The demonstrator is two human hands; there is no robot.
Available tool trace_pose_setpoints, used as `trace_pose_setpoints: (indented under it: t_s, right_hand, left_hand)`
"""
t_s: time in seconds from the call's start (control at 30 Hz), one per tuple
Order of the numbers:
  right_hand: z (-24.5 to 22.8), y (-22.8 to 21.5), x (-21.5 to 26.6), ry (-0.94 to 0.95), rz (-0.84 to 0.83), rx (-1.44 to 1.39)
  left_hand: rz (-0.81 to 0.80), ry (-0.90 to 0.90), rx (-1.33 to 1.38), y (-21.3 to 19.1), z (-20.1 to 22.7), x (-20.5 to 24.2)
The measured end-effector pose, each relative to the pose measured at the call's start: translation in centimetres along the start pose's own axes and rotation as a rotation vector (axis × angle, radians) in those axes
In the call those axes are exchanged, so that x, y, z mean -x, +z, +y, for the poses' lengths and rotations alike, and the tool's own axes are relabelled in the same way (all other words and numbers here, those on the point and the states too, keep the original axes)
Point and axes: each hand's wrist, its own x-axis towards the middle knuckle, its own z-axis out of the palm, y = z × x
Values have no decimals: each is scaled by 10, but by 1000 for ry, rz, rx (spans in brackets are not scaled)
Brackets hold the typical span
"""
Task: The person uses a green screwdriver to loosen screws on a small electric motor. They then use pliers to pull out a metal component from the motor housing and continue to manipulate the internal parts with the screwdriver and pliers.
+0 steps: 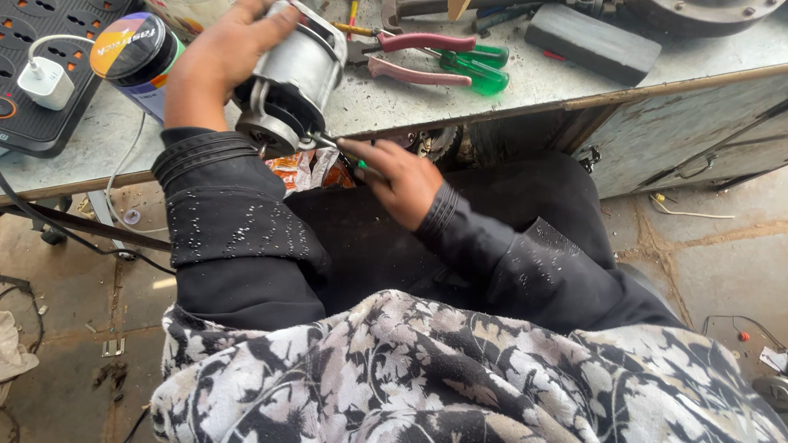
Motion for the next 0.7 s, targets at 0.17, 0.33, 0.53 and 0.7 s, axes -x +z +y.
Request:
trace_pose_setpoints:
  t_s: [0.17,0.33,0.53,0.7]
  right_hand:
    - [-12,-7,-11,-62,-7,123]
    - [-2,8,-5,-78,42,-112]
    - [15,50,3,22,119,-462]
    - [33,83,6,-3,146,-702]
  left_hand:
    - [74,-81,-165,-4,-7,-1]
    - [36,-167,-132,-4,-4,-2]
    - [1,-172,-210,-2,4,-5]
    - [-21,-148,-148,-6,9,-4]
